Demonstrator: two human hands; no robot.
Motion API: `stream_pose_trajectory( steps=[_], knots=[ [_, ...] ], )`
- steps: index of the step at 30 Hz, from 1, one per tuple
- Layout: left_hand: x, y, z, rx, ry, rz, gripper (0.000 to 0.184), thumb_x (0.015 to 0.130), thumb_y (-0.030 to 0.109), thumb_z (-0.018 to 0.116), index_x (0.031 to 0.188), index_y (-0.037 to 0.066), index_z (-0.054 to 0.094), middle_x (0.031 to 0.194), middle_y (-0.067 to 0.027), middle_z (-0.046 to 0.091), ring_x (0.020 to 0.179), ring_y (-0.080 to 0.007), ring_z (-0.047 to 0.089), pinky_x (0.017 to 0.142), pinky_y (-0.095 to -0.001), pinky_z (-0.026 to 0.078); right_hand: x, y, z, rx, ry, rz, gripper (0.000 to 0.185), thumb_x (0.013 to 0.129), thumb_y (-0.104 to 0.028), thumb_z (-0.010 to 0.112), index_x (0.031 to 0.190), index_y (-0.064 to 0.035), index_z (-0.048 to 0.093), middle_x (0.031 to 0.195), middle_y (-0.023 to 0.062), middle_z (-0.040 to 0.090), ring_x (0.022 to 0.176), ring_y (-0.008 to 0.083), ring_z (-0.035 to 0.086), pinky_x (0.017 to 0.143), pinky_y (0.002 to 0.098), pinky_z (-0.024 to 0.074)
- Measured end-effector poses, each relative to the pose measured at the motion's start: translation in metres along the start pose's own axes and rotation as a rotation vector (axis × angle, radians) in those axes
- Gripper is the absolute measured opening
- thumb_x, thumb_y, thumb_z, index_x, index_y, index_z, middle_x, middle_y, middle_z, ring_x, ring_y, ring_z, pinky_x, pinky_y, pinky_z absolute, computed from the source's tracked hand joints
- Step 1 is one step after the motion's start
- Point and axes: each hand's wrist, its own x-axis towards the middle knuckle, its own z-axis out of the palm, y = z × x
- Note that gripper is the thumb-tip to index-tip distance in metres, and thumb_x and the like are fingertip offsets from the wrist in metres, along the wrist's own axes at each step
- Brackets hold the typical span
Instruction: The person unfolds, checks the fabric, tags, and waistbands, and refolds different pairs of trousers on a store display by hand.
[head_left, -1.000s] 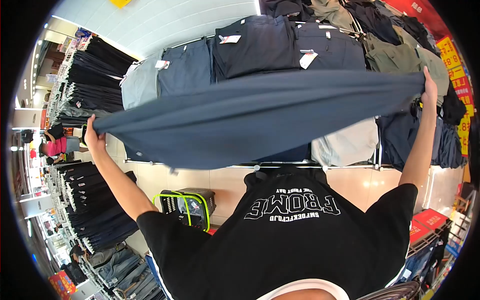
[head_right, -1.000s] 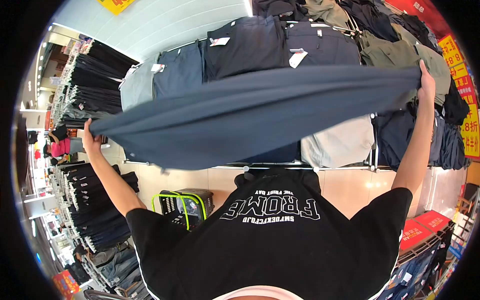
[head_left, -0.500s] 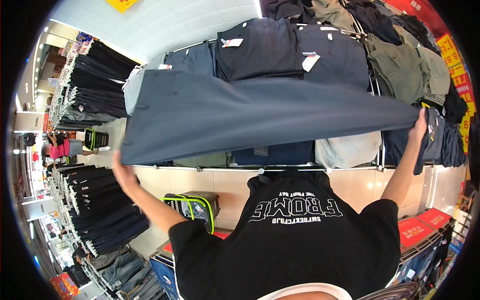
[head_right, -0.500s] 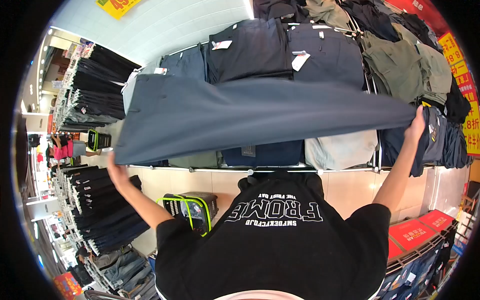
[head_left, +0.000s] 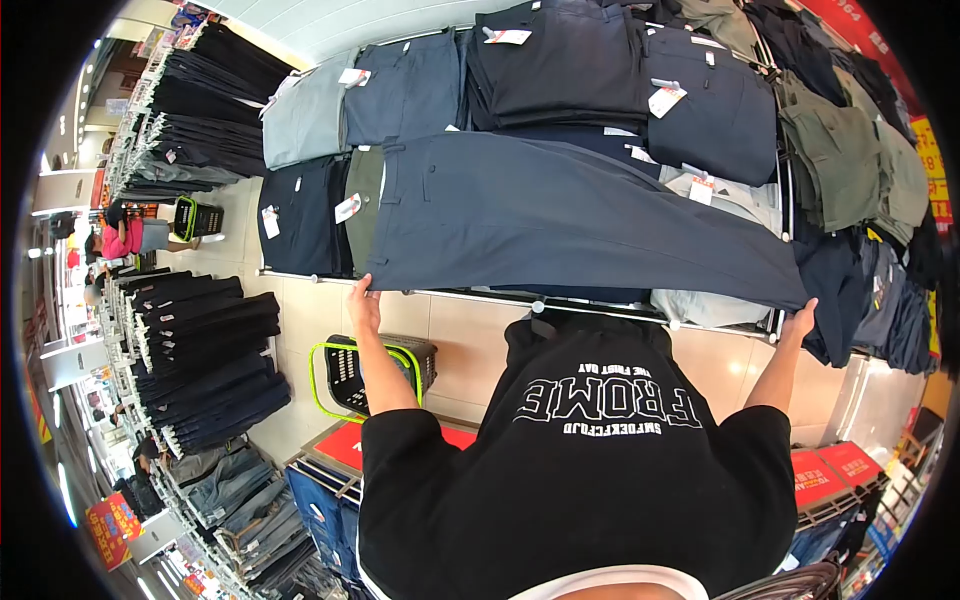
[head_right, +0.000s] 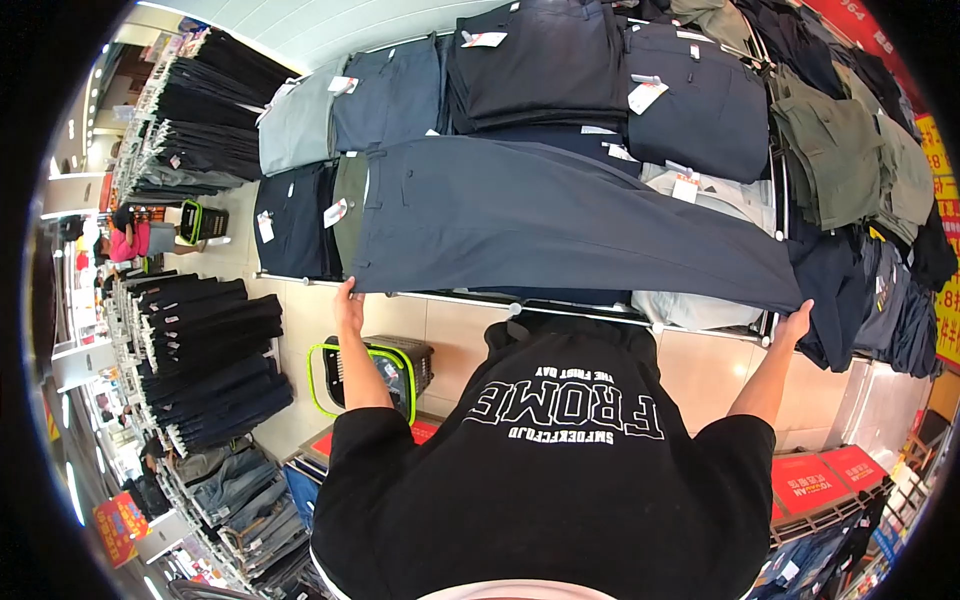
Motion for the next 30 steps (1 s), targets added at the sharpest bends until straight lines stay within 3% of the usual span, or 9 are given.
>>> stream_pose_trajectory(
  steps=[4, 8, 12, 16, 19, 21, 24, 25, 30],
  knots=[
    [-0.005, -0.002, 0.001, 0.027, -0.027, 0.07, 0.01, 0.085, 0.002, 0.067, 0.086, 0.005, 0.058, 0.095, -0.0084, 0.062, 0.093, -0.0216, 0.061, 0.091, -0.0364, 0.05, 0.003, -0.002, 0.006, 0.04, -0.02, -0.061, 0.051, 0.097, -0.036, 0.057, 0.117, 0.0111, 0.056, 0.116, 0.0176, 0.062, 0.1, 0.0303, 0.063, 0.088, 0.0428, 0.0534],
    [0.012, -0.031, -0.002, 0.06, 0.023, 0.067, 0.017, 0.082, 0.005, 0.073, 0.084, 0.007, 0.056, 0.086, -0.0061, 0.063, 0.081, -0.0191, 0.062, 0.075, -0.0332, 0.053, -0.007, 0.005, 0.009, -0.164, 0.087, 0.046, 0.053, 0.098, -0.041, 0.053, 0.117, 0.0079, 0.059, 0.112, 0.0121, 0.065, 0.097, 0.0232, 0.063, 0.083, 0.0366, 0.0522],
    [0.029, -0.036, 0.002, 0.484, 0.334, 0.116, 0.022, 0.081, 0.014, 0.076, 0.085, 0.008, 0.055, 0.083, -0.0021, 0.06, 0.074, -0.0133, 0.057, 0.064, -0.0288, 0.048, -0.032, -0.002, 0.009, -0.361, 0.011, -0.011, 0.057, 0.097, -0.048, 0.052, 0.116, 0.0053, 0.063, 0.109, 0.0131, 0.067, 0.096, 0.0223, 0.063, 0.082, 0.0343, 0.0502],
    [-0.021, -0.017, 0.09, 1.267, 0.786, 0.646, 0.024, 0.078, 0.014, 0.073, 0.096, 0.004, 0.059, 0.094, -0.0151, 0.061, 0.09, -0.0326, 0.057, 0.083, -0.043, 0.045, -0.039, -0.012, 0.006, -0.631, 0.022, -0.32, 0.064, 0.096, -0.048, 0.052, 0.113, 0.0133, 0.062, 0.104, 0.0152, 0.069, 0.093, 0.0223, 0.063, 0.086, 0.0323, 0.047],
    [-0.027, -0.015, 0.147, 1.055, 0.35, 1.159, 0.02, 0.081, 0.013, 0.069, 0.096, 0.002, 0.061, 0.097, -0.0149, 0.06, 0.097, -0.0331, 0.055, 0.086, -0.043, 0.043, -0.032, -0.022, 0.009, -0.326, 0.03, -0.322, 0.059, 0.098, -0.044, 0.053, 0.105, 0.0133, 0.064, 0.096, 0.0131, 0.068, 0.089, 0.0184, 0.061, 0.082, 0.0314, 0.0475],
    [-0.063, -0.015, 0.221, 0.877, -0.021, 1.054, 0.012, 0.085, 0.008, 0.066, 0.094, 0.0, 0.064, 0.095, -0.0115, 0.062, 0.089, -0.0243, 0.06, 0.076, -0.0347, 0.05, -0.054, -0.053, 0.022, -0.118, 0.029, -0.412, 0.052, 0.099, -0.042, 0.053, 0.096, 0.0091, 0.065, 0.087, 0.008, 0.065, 0.081, 0.0141, 0.059, 0.077, 0.0291, 0.0473],
    [-0.099, -0.029, 0.312, 0.873, -0.529, 0.976, 0.011, 0.087, 0.008, 0.065, 0.095, 0.001, 0.067, 0.096, -0.0118, 0.067, 0.09, -0.0236, 0.064, 0.081, -0.0331, 0.051, -0.078, -0.091, 0.025, 0.072, -0.024, -0.3, 0.052, 0.098, -0.042, 0.054, 0.094, 0.0086, 0.063, 0.085, 0.0057, 0.065, 0.077, 0.0124, 0.056, 0.075, 0.0278, 0.0468],
    [-0.107, -0.036, 0.337, 0.895, -0.684, 0.994, 0.014, 0.086, 0.009, 0.065, 0.097, 0.002, 0.067, 0.101, -0.0128, 0.067, 0.096, -0.0271, 0.064, 0.087, -0.0351, 0.049, -0.092, -0.101, 0.03, 0.054, 0.0, -0.295, 0.05, 0.097, -0.047, 0.054, 0.079, -0.0016, 0.062, 0.074, -0.0029, 0.055, 0.066, 0.0069, 0.047, 0.063, 0.0238, 0.041],
    [-0.122, -0.086, 0.418, 1.259, -1.031, 1.213, 0.024, 0.081, 0.013, 0.07, 0.104, 0.009, 0.068, 0.112, -0.0083, 0.065, 0.11, -0.0277, 0.057, 0.096, -0.0369, 0.04, -0.088, -0.074, 0.003, -0.365, -0.002, -0.374, 0.06, 0.094, -0.053, 0.056, 0.072, 0.0022, 0.061, 0.073, 0.0006, 0.056, 0.07, 0.0103, 0.046, 0.068, 0.0265, 0.0401]
  ],
)
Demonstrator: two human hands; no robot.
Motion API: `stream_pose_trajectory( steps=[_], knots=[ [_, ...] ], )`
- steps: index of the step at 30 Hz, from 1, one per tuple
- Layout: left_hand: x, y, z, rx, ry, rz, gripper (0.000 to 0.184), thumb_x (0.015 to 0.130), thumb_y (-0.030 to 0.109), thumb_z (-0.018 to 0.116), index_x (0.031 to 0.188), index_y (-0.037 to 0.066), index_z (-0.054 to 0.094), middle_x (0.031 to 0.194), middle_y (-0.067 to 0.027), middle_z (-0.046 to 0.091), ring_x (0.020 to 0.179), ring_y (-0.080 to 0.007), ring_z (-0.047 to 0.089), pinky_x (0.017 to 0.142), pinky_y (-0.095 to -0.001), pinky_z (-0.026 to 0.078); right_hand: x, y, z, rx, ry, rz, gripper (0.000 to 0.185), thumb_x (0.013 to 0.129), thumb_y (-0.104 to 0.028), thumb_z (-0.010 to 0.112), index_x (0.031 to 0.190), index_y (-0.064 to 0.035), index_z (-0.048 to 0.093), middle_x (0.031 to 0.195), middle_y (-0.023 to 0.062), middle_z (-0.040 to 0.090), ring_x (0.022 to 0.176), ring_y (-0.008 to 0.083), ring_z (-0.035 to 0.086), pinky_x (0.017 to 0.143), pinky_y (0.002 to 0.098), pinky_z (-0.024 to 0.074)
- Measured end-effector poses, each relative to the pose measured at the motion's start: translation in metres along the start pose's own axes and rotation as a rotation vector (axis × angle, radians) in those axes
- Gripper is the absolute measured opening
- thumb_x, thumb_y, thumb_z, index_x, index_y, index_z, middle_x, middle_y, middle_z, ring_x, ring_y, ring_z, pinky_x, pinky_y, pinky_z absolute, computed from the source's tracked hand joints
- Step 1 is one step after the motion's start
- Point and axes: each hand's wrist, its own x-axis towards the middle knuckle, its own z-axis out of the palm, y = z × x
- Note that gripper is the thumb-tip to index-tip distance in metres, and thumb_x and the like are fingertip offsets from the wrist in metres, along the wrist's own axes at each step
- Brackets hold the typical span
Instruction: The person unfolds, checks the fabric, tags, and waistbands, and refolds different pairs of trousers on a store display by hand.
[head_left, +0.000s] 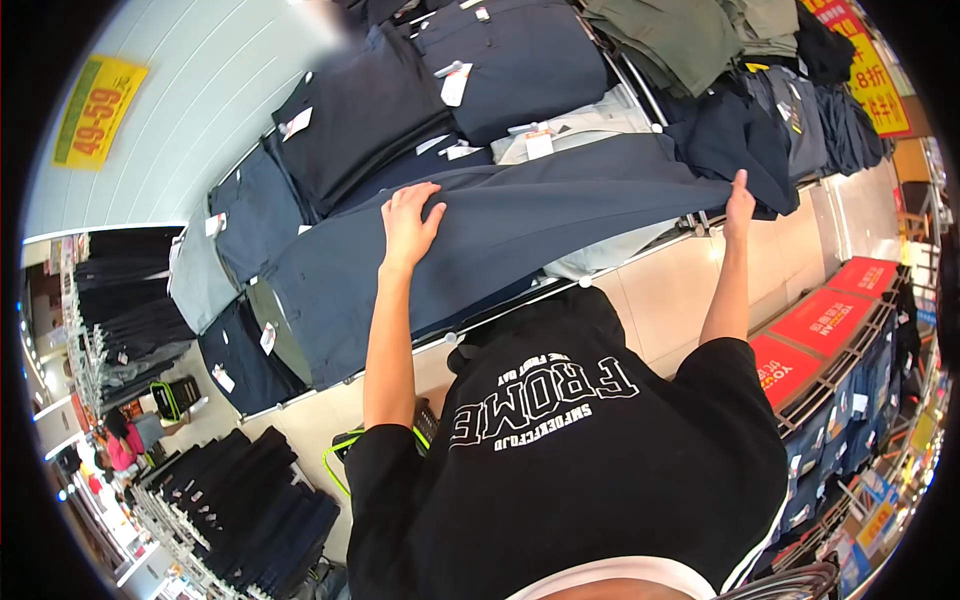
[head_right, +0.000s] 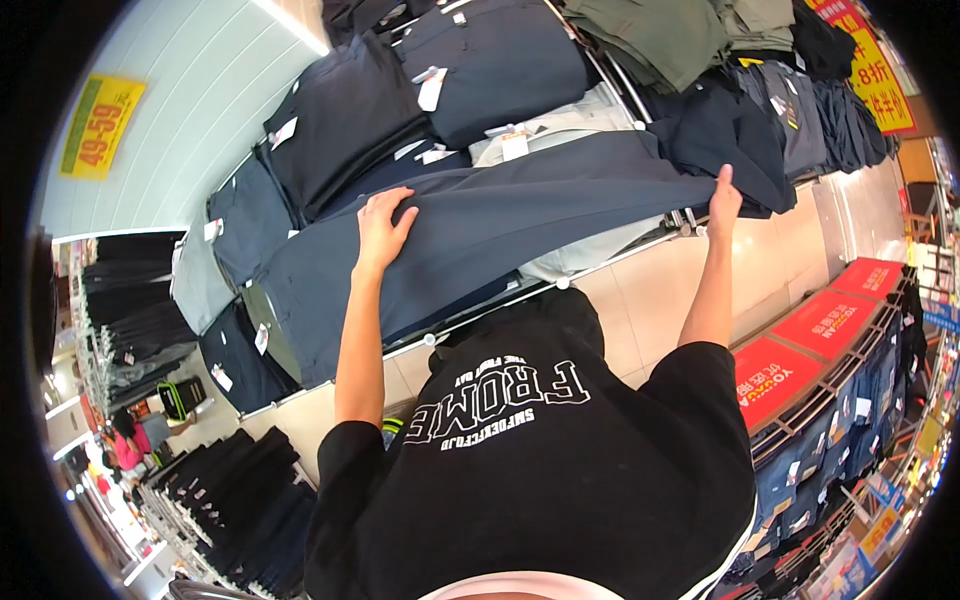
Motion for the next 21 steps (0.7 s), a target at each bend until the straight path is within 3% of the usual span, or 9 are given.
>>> stream_pose_trajectory(
  steps=[2, 4, 5, 8, 10, 16, 19, 21],
  knots=[
    [0.01, 0.011, 0.004, 0.044, -0.084, 0.033, 0.023, 0.079, 0.012, 0.07, 0.101, 0.009, 0.068, 0.107, -0.007, 0.065, 0.107, -0.0267, 0.057, 0.094, -0.0367, 0.04, 0.002, 0.014, -0.017, -0.201, -0.14, 0.268, 0.058, 0.09, -0.054, 0.061, 0.073, 0.0012, 0.064, 0.075, 0.0005, 0.058, 0.073, 0.0105, 0.049, 0.072, 0.0267, 0.0412],
    [0.014, 0.013, 0.007, 0.096, -0.178, 0.066, 0.022, 0.077, 0.01, 0.071, 0.099, 0.009, 0.067, 0.103, -0.0058, 0.064, 0.104, -0.0258, 0.057, 0.092, -0.0365, 0.039, -0.03, -0.02, -0.017, -0.265, -0.354, 0.301, 0.053, 0.087, -0.051, 0.067, 0.077, 0.001, 0.069, 0.078, 0.0, 0.062, 0.075, 0.0104, 0.053, 0.075, 0.0252, 0.0418],
    [0.016, 0.013, 0.005, 0.052, -0.237, 0.058, 0.021, 0.076, 0.009, 0.07, 0.097, 0.009, 0.067, 0.097, -0.0055, 0.063, 0.1, -0.0261, 0.057, 0.089, -0.0372, 0.04, -0.031, -0.022, -0.027, -0.338, -0.547, 0.397, 0.042, 0.086, -0.041, 0.071, 0.088, 0.0013, 0.072, 0.083, 0.0, 0.065, 0.079, 0.0095, 0.057, 0.076, 0.0246, 0.0426],
    [0.007, 0.023, -0.002, -0.025, -0.28, 0.067, 0.017, 0.072, 0.003, 0.068, 0.088, 0.007, 0.063, 0.09, -0.0058, 0.06, 0.091, -0.0273, 0.056, 0.081, -0.0388, 0.04, -0.038, 0.002, -0.051, -0.141, -0.659, 0.293, 0.034, 0.088, -0.031, 0.071, 0.096, 0.001, 0.072, 0.087, -0.0001, 0.066, 0.081, 0.008, 0.057, 0.079, 0.0237, 0.0429],
    [-0.001, 0.03, -0.011, -0.096, -0.285, 0.044, 0.014, 0.07, 0.001, 0.066, 0.081, 0.006, 0.059, 0.088, -0.0066, 0.059, 0.09, -0.0279, 0.055, 0.08, -0.0384, 0.04, -0.045, -0.004, -0.063, 0.037, -0.596, 0.265, 0.024, 0.091, -0.021, 0.067, 0.101, 0.0006, 0.071, 0.088, -0.0021, 0.067, 0.082, 0.0067, 0.056, 0.082, 0.0228, 0.0426],
    [-0.024, 0.035, -0.017, -0.079, -0.387, 0.08, 0.017, 0.07, 0.002, 0.069, 0.079, 0.006, 0.054, 0.089, -0.0065, 0.059, 0.083, -0.0271, 0.056, 0.076, -0.0372, 0.04, -0.046, 0.003, -0.064, -0.06, -0.622, 0.274, 0.02, 0.091, -0.019, 0.066, 0.097, -0.0007, 0.07, 0.089, -0.003, 0.065, 0.085, 0.0059, 0.054, 0.081, 0.0224, 0.041],
    [-0.027, 0.043, -0.018, -0.147, -0.448, -0.095, 0.019, 0.072, 0.007, 0.073, 0.082, 0.005, 0.058, 0.089, -0.0072, 0.06, 0.083, -0.0259, 0.057, 0.078, -0.0373, 0.043, -0.044, 0.012, -0.051, -0.109, -0.642, 0.257, 0.022, 0.092, -0.021, 0.065, 0.088, 0.0004, 0.067, 0.084, -0.0039, 0.06, 0.079, 0.0051, 0.05, 0.075, 0.0215, 0.0377],
    [-0.025, 0.045, -0.015, -0.238, -0.342, -0.206, 0.023, 0.072, 0.01, 0.076, 0.089, 0.005, 0.062, 0.089, -0.0084, 0.059, 0.082, -0.0256, 0.058, 0.08, -0.0383, 0.045, -0.042, 0.015, -0.041, -0.313, -0.598, 0.168, 0.027, 0.087, -0.024, 0.07, 0.083, 0.0021, 0.063, 0.074, -0.003, 0.05, 0.073, 0.0066, 0.044, 0.067, 0.0254, 0.0347]
  ],
)
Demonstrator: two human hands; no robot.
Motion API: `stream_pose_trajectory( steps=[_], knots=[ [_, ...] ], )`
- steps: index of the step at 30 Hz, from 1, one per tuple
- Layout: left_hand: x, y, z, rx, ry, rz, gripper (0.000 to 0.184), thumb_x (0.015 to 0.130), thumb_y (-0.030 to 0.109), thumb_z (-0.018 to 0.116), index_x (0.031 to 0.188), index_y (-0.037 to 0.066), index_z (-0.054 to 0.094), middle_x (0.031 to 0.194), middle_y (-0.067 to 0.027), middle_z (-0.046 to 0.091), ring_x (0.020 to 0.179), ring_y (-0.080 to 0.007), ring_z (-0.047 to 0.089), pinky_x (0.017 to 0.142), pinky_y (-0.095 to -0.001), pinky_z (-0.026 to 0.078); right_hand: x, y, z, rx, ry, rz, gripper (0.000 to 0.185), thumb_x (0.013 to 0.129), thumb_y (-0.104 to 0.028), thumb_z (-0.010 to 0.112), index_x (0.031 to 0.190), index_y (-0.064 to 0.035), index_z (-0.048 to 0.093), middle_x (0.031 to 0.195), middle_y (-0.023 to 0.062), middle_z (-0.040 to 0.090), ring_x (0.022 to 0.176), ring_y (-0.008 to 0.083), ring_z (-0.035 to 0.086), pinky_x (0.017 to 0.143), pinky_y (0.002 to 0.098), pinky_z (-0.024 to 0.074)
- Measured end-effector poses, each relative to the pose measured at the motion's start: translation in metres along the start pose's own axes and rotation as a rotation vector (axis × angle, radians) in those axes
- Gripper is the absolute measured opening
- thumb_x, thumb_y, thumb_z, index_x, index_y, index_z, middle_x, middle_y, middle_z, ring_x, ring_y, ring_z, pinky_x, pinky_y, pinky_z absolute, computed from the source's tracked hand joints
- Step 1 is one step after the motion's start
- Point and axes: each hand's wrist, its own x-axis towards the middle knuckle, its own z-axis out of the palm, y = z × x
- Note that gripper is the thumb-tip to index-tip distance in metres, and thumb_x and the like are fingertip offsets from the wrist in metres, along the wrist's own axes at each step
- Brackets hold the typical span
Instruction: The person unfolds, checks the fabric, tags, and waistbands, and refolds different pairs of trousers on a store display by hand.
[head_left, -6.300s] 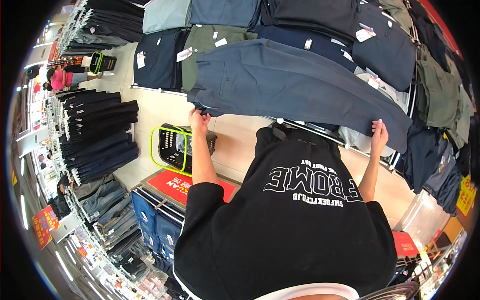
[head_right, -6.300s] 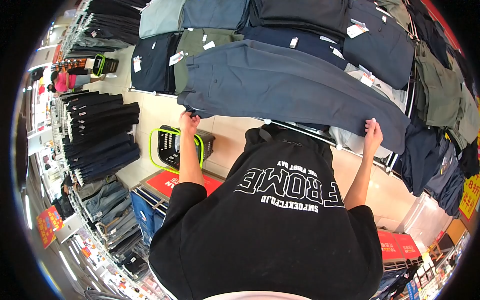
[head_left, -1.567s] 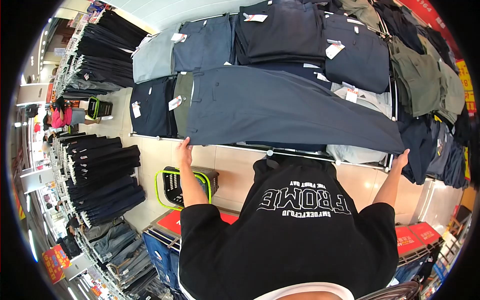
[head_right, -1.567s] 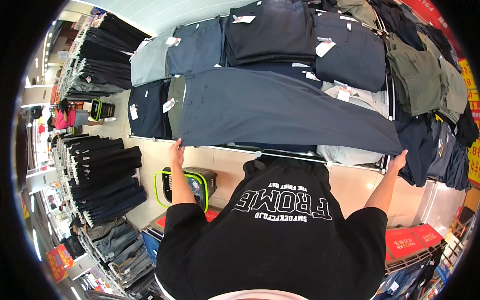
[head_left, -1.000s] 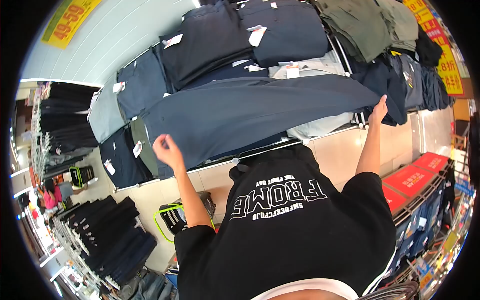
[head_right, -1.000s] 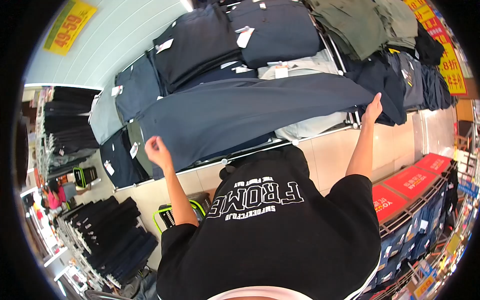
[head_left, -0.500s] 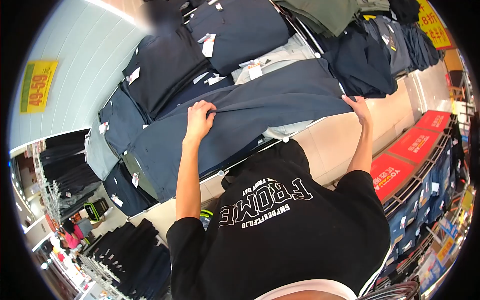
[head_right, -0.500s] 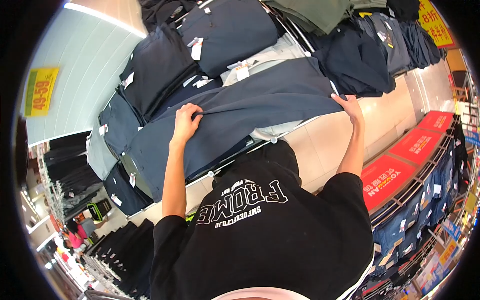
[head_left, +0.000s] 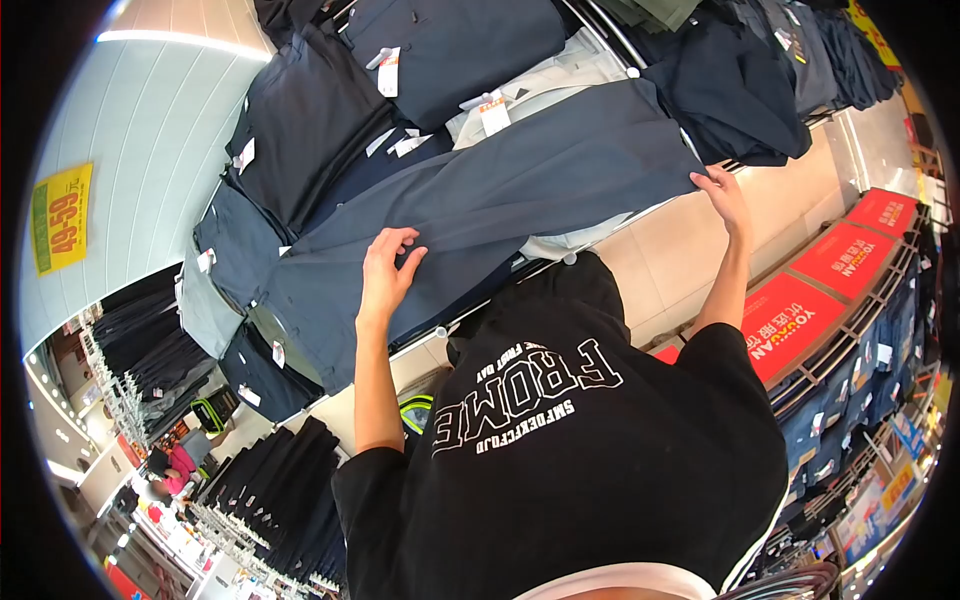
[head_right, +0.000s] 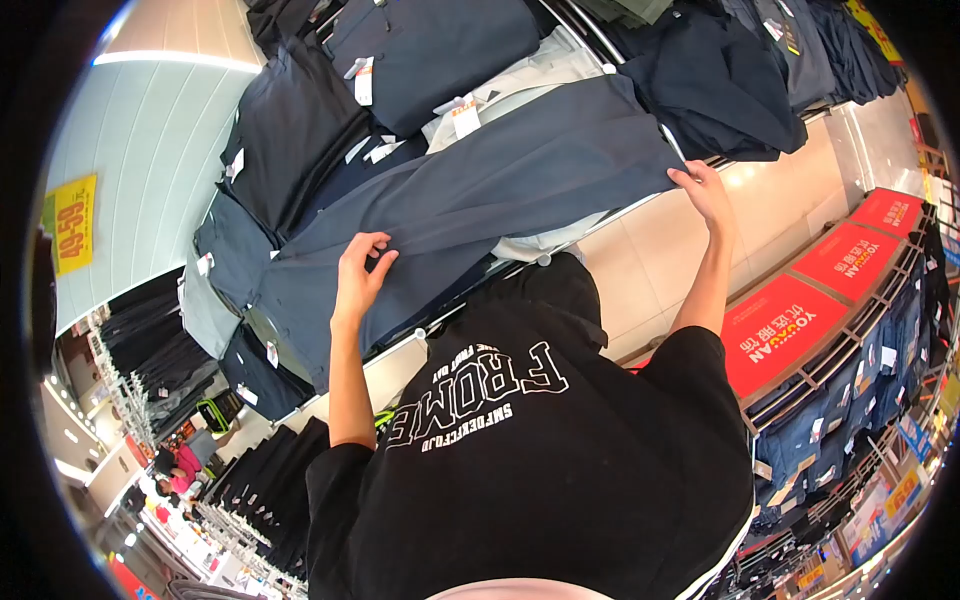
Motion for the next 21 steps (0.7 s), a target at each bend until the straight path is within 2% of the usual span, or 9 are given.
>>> stream_pose_trajectory(
  steps=[3, 7, 9, 10, 12, 16, 18, 19, 21],
  knots=[
    [0.002, -0.001, 0.001, 0.096, 0.013, 0.098, 0.024, 0.072, 0.004, 0.074, 0.094, 0.002, 0.064, 0.088, -0.0094, 0.059, 0.078, -0.0247, 0.056, 0.07, -0.0339, 0.047, 0.006, -0.011, 0.01, -0.037, 0.037, 0.03, 0.032, 0.087, -0.025, 0.071, 0.083, 0.005, 0.061, 0.072, -0.0022, 0.046, 0.07, 0.0064, 0.041, 0.064, 0.0265, 0.0325],
    [0.004, -0.012, 0.005, 0.181, 0.017, 0.144, 0.022, 0.072, 0.004, 0.074, 0.092, 0.003, 0.063, 0.09, -0.0092, 0.058, 0.08, -0.0267, 0.056, 0.072, -0.0356, 0.047, 0.011, -0.012, 0.013, -0.019, 0.004, 0.014, 0.028, 0.088, -0.025, 0.07, 0.081, 0.0016, 0.063, 0.072, -0.0033, 0.046, 0.069, 0.0055, 0.04, 0.062, 0.0249, 0.0314],
    [0.003, -0.014, 0.005, 0.238, -0.017, 0.135, 0.018, 0.075, 0.006, 0.073, 0.089, 0.006, 0.063, 0.094, -0.0095, 0.057, 0.091, -0.0306, 0.056, 0.08, -0.0408, 0.045, 0.015, -0.009, 0.012, 0.208, 0.002, -0.028, 0.023, 0.091, -0.023, 0.067, 0.085, -0.001, 0.066, 0.076, -0.0046, 0.051, 0.071, 0.0045, 0.044, 0.065, 0.0217, 0.0348],
    [0.003, -0.014, 0.007, 0.237, -0.016, 0.137, 0.018, 0.075, 0.006, 0.073, 0.089, 0.006, 0.063, 0.094, -0.0095, 0.057, 0.091, -0.0306, 0.056, 0.08, -0.0408, 0.045, 0.014, -0.008, 0.011, 0.207, 0.004, -0.029, 0.023, 0.091, -0.023, 0.067, 0.085, -0.001, 0.066, 0.076, -0.0046, 0.051, 0.071, 0.0045, 0.044, 0.065, 0.0217, 0.0348],
    [0.002, -0.015, 0.009, 0.274, 0.003, 0.213, 0.012, 0.078, 0.005, 0.069, 0.087, 0.005, 0.06, 0.092, -0.0098, 0.056, 0.089, -0.0304, 0.055, 0.078, -0.0409, 0.044, 0.0, -0.041, 0.014, 0.506, 0.175, -0.153, 0.019, 0.095, -0.02, 0.062, 0.09, -0.0023, 0.067, 0.084, -0.005, 0.058, 0.076, 0.0039, 0.049, 0.071, 0.0199, 0.0392],
    [0.005, -0.013, 0.01, 0.376, -0.006, 0.256, 0.013, 0.08, 0.003, 0.064, 0.09, 0.006, 0.057, 0.092, -0.0103, 0.055, 0.088, -0.0303, 0.055, 0.077, -0.0413, 0.042, 0.011, -0.027, 0.003, 0.732, 0.244, -0.324, 0.017, 0.098, -0.02, 0.058, 0.099, -0.006, 0.067, 0.092, -0.0023, 0.065, 0.083, 0.0056, 0.058, 0.08, 0.0207, 0.0459],
    [0.011, -0.015, 0.006, 0.288, 0.11, 0.335, 0.011, 0.085, 0.002, 0.06, 0.095, 0.003, 0.054, 0.089, -0.0129, 0.057, 0.083, -0.0322, 0.056, 0.074, -0.0402, 0.044, 0.005, -0.039, -0.004, 0.796, 0.279, -0.368, 0.018, 0.098, -0.021, 0.057, 0.099, -0.0058, 0.067, 0.092, -0.0016, 0.065, 0.083, 0.0064, 0.059, 0.079, 0.0216, 0.0473],
    [0.011, -0.015, 0.003, 0.288, 0.109, 0.336, 0.011, 0.085, 0.002, 0.06, 0.095, 0.003, 0.054, 0.089, -0.0129, 0.057, 0.083, -0.0322, 0.056, 0.074, -0.0402, 0.044, 0.002, -0.045, -0.009, 0.86, 0.312, -0.411, 0.018, 0.098, -0.021, 0.057, 0.099, -0.0057, 0.067, 0.093, -0.001, 0.066, 0.083, 0.0072, 0.06, 0.078, 0.0226, 0.0486],
    [0.014, -0.002, -0.01, -0.028, 0.225, 0.064, 0.008, 0.091, 0.002, 0.056, 0.097, 0.001, 0.052, 0.085, -0.0163, 0.058, 0.075, -0.0321, 0.057, 0.069, -0.0373, 0.045, -0.011, -0.063, -0.021, 0.884, 0.301, -0.442, 0.018, 0.099, -0.02, 0.057, 0.098, -0.0049, 0.067, 0.093, -0.0002, 0.066, 0.084, 0.0075, 0.06, 0.078, 0.0226, 0.0488]
  ],
)
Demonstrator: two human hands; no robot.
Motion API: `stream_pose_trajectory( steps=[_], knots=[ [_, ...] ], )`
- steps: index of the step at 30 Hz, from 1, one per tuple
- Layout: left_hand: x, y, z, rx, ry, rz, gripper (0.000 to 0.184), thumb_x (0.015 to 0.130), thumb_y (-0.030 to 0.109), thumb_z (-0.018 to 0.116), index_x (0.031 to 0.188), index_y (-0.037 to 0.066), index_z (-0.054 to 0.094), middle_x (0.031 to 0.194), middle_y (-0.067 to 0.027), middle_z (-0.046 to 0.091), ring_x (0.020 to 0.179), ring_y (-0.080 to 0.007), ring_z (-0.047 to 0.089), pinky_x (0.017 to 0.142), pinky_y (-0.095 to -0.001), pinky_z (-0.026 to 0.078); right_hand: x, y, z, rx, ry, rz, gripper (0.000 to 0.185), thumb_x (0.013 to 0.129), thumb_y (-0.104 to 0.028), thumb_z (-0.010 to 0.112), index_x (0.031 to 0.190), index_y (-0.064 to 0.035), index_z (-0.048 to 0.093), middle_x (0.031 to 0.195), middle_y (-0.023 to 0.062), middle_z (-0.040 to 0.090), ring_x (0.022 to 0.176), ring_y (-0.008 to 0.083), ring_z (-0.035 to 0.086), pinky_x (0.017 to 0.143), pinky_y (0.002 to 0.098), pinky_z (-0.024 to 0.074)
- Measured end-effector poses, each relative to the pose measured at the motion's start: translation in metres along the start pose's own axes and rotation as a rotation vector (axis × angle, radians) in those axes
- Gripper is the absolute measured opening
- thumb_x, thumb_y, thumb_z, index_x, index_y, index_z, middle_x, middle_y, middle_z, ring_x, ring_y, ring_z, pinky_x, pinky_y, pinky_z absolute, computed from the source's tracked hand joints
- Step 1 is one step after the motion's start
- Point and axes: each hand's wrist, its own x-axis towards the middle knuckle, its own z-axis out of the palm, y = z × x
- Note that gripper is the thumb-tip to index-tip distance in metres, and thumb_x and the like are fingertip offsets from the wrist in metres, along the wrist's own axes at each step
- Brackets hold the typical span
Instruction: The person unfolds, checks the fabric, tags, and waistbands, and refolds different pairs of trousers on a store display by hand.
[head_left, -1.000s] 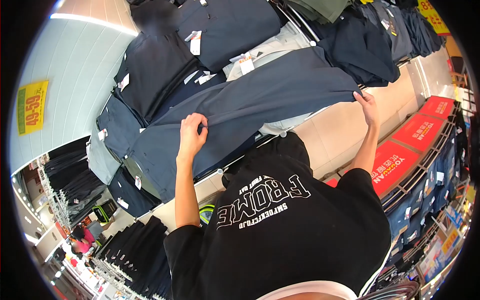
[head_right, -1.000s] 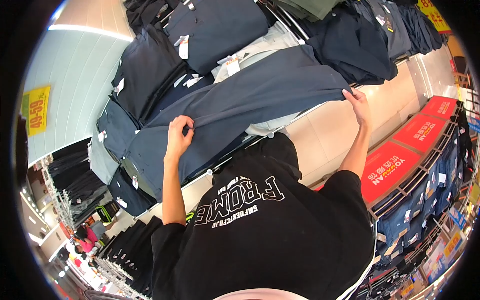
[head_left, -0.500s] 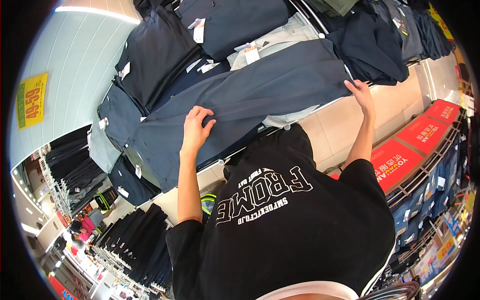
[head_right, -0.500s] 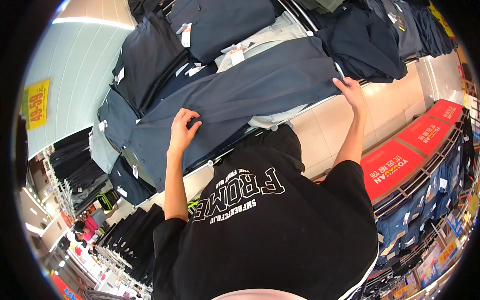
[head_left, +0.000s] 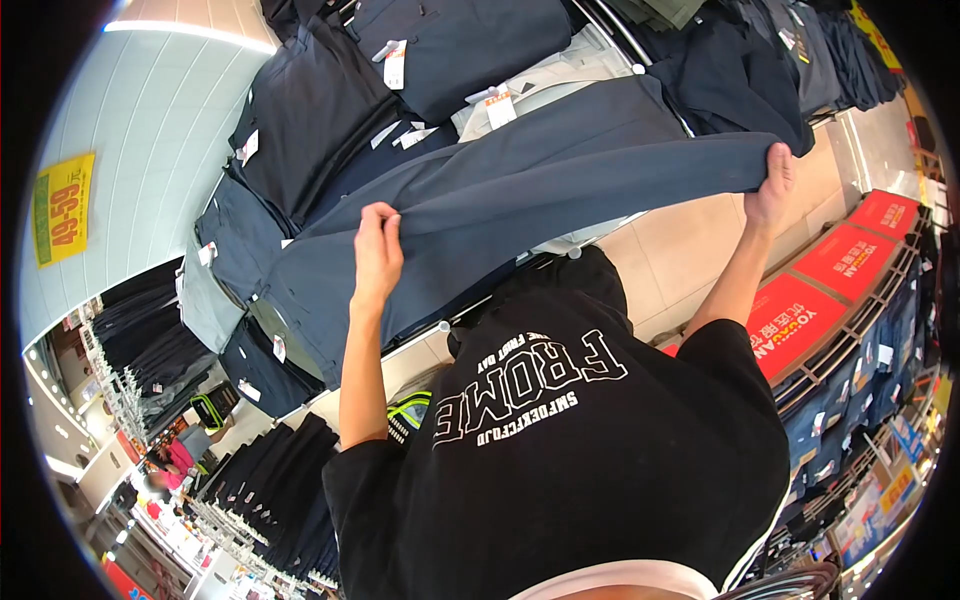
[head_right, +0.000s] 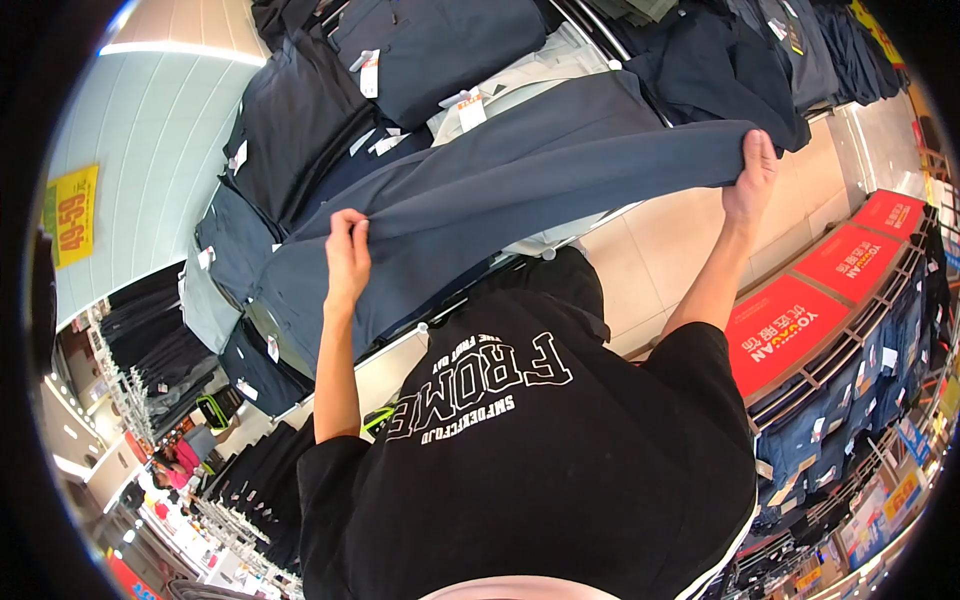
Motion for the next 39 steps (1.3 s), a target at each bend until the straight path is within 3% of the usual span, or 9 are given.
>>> stream_pose_trajectory(
  steps=[4, 8, 10, 15, 19, 24, 28, 33, 39],
  knots=[
    [0.03, 0.002, -0.015, 0.048, 0.264, 0.169, 0.004, 0.094, 0.002, 0.052, 0.096, 0.0, 0.054, 0.082, -0.0143, 0.058, 0.069, -0.0283, 0.056, 0.067, -0.0331, 0.045, 0.012, -0.017, 0.023, 0.035, 0.018, -0.059, 0.021, 0.098, -0.02, 0.058, 0.1, -0.0018, 0.068, 0.093, 0.0024, 0.068, 0.083, 0.008, 0.061, 0.077, 0.0222, 0.0486],
    [0.074, -0.031, 0.005, 0.224, 0.203, 0.138, 0.014, 0.091, 0.007, 0.056, 0.103, 0.001, 0.056, 0.089, -0.0149, 0.061, 0.085, -0.0314, 0.06, 0.079, -0.0416, 0.046, 0.057, 0.035, 0.063, -0.454, 0.088, -0.056, 0.029, 0.095, -0.024, 0.063, 0.107, 0.0018, 0.067, 0.087, 0.0041, 0.068, 0.079, 0.0079, 0.059, 0.073, 0.0238, 0.0479],
    [0.08, -0.049, 0.026, 0.563, 0.086, 0.047, 0.027, 0.088, 0.013, 0.061, 0.112, 0.003, 0.055, 0.099, -0.014, 0.06, 0.099, -0.0325, 0.057, 0.086, -0.0474, 0.042, 0.072, 0.084, 0.07, -0.96, 0.152, -0.054, 0.037, 0.09, -0.034, 0.067, 0.106, 0.0003, 0.067, 0.086, 0.0101, 0.069, 0.081, 0.0147, 0.063, 0.077, 0.028, 0.0489],
    [0.047, -0.02, 0.037, 0.542, 0.392, 0.174, 0.049, 0.084, 0.02, 0.067, 0.126, 0.003, 0.051, 0.128, -0.0199, 0.049, 0.119, -0.0382, 0.045, 0.108, -0.0521, 0.028, 0.05, 0.167, 0.059, -1.171, 0.11, -0.059, 0.059, 0.085, -0.051, 0.065, 0.113, 0.0014, 0.061, 0.1, 0.0234, 0.065, 0.095, 0.0364, 0.063, 0.087, 0.0423, 0.0484],
    [-0.022, -0.002, 0.044, 0.35, 0.298, 0.259, 0.041, 0.077, 0.018, 0.076, 0.112, 0.005, 0.058, 0.115, -0.0148, 0.054, 0.108, -0.0335, 0.051, 0.093, -0.0459, 0.037, 0.013, 0.161, 0.061, -1.345, 0.252, -0.089, 0.065, 0.084, -0.054, 0.065, 0.116, 0.0026, 0.058, 0.113, 0.0256, 0.058, 0.105, 0.0421, 0.054, 0.091, 0.0494, 0.0424],
    [-0.075, -0.003, 0.063, 0.3, -0.041, 0.206, 0.032, 0.074, 0.019, 0.078, 0.1, 0.007, 0.064, 0.1, -0.0088, 0.056, 0.095, -0.0269, 0.053, 0.082, -0.0393, 0.039, -0.03, 0.137, 0.065, -1.45, 0.427, -0.316, 0.062, 0.081, -0.054, 0.069, 0.106, 0.0024, 0.058, 0.103, 0.022, 0.059, 0.098, 0.0373, 0.055, 0.085, 0.046, 0.0433],
    [-0.072, -0.007, 0.063, 0.258, 0.073, 0.189, 0.012, 0.077, 0.007, 0.073, 0.084, 0.006, 0.064, 0.084, -0.0065, 0.061, 0.08, -0.0256, 0.057, 0.072, -0.0379, 0.04, -0.064, 0.117, 0.084, -1.122, 0.377, 0.161, 0.061, 0.079, -0.057, 0.07, 0.065, 0.0009, 0.059, 0.06, 0.0135, 0.06, 0.06, 0.0286, 0.06, 0.065, 0.0406, 0.0487],
    [-0.073, -0.006, 0.056, -0.034, 0.065, 0.103, 0.008, 0.08, 0.0, 0.069, 0.083, 0.002, 0.061, 0.082, -0.0089, 0.061, 0.072, -0.022, 0.056, 0.067, -0.031, 0.043, -0.064, 0.129, 0.088, -1.011, 0.235, 0.37, 0.06, 0.083, -0.047, 0.069, 0.057, 0.003, 0.05, 0.055, 0.0097, 0.054, 0.054, 0.0192, 0.049, 0.06, 0.0348, 0.0439],
    [-0.081, 0.002, 0.031, -0.226, 0.095, 0.024, 0.006, 0.081, -0.002, 0.066, 0.08, -0.001, 0.06, 0.078, -0.0085, 0.06, 0.069, -0.0172, 0.055, 0.065, -0.0283, 0.045, -0.039, 0.12, 0.072, -0.58, 0.447, 0.186, 0.052, 0.091, -0.029, 0.063, 0.055, 0.0017, 0.042, 0.055, 0.0006, 0.041, 0.058, 0.0114, 0.035, 0.054, 0.034, 0.032]
  ],
)
